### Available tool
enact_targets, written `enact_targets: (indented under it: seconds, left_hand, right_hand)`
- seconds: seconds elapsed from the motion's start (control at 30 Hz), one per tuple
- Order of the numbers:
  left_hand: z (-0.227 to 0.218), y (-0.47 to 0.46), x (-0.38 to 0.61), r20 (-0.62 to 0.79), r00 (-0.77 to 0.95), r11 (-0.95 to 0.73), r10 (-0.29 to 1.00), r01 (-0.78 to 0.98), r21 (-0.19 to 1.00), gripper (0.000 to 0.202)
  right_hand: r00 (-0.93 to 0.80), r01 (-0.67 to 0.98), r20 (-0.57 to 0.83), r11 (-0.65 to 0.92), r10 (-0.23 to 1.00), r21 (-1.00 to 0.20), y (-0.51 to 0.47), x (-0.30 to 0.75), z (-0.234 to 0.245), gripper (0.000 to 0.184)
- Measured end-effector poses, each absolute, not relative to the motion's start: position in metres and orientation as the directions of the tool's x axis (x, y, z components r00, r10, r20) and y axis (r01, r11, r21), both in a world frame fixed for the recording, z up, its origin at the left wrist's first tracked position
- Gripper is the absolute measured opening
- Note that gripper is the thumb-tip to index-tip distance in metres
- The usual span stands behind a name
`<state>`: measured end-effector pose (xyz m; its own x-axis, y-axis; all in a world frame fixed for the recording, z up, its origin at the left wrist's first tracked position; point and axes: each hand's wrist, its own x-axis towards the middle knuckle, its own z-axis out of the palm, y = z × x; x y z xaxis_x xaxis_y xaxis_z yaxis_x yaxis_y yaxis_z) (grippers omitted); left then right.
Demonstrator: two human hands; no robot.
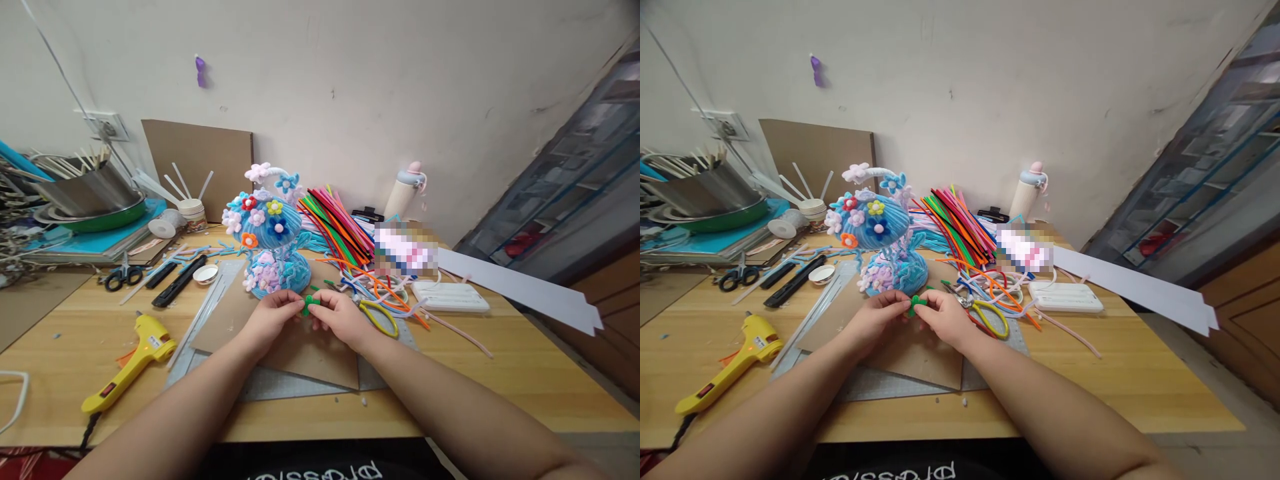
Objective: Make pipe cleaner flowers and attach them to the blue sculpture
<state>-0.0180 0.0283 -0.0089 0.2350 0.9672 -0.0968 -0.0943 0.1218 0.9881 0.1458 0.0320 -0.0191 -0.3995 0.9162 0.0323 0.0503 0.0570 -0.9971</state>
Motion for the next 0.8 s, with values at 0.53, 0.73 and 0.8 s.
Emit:
enact_targets:
  seconds: [0.53, 0.73, 0.8]
  left_hand:
    - [-0.0049, 0.0250, -0.0169, -0.104, 0.299, 0.108, 0.949, 0.002, 0.994, 0.018]
    - [-0.0091, 0.0248, -0.0137, -0.146, 0.271, 0.165, 0.952, -0.050, 0.985, 0.014]
    - [-0.0135, 0.0260, -0.0137, -0.174, 0.289, 0.221, 0.941, -0.138, 0.965, 0.012]
  right_hand:
    - [-0.308, -0.089, -0.072, -0.104, 0.949, -0.991, 0.0290, 0.1397, -0.0207, 0.015]
    - [-0.334, -0.095, -0.038, -0.074, 0.942, -0.993, 0.0275, 0.1388, -0.0221, 0.015]
    - [-0.334, -0.098, -0.023, -0.059, 0.942, -0.993, 0.0266, 0.1380, -0.0220, 0.016]
